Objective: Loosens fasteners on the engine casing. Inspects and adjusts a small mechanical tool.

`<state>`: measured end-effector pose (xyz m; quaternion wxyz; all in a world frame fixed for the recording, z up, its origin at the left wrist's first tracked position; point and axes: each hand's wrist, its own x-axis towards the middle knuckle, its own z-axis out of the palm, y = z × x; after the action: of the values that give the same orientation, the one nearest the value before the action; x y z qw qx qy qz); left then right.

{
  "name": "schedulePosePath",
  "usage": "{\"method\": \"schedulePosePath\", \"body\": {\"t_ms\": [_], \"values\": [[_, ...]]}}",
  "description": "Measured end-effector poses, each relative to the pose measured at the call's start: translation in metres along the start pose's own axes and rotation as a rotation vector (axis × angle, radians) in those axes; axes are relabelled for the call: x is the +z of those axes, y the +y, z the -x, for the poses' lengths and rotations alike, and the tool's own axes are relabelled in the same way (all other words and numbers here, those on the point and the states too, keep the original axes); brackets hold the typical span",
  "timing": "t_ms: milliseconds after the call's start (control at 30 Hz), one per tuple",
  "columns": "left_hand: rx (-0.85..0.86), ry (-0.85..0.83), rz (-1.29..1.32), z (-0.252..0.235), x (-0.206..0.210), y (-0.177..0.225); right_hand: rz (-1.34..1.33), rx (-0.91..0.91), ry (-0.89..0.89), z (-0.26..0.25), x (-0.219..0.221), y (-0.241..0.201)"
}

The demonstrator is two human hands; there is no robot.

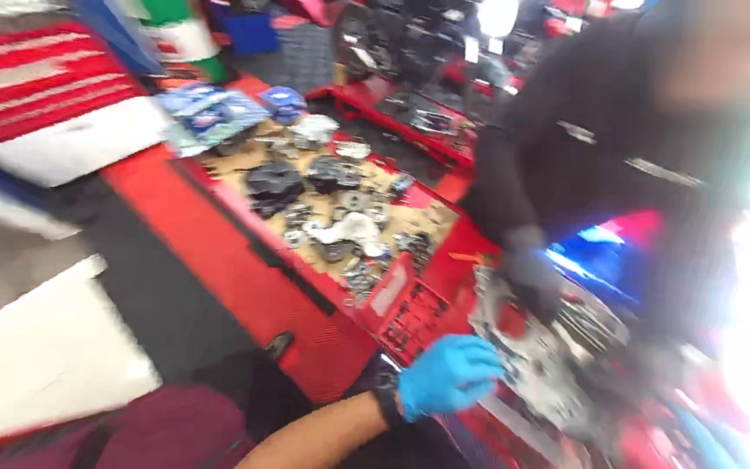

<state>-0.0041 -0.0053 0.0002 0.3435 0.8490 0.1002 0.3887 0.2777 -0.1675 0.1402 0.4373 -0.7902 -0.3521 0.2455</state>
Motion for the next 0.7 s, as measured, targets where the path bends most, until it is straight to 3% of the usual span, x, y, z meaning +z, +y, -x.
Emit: {"method": "schedulePosePath", "body": {"t_ms": [133, 700], "values": [[-0.061, -0.023, 0.007, 0.003, 0.003, -0.006, 0.087, 0.180, 0.117, -0.004, -0.007, 0.012], [-0.110, 0.032, 0.003, 0.007, 0.009, -0.008, 0.029, 0.209, 0.054, 0.009, -0.018, 0.042]]}}
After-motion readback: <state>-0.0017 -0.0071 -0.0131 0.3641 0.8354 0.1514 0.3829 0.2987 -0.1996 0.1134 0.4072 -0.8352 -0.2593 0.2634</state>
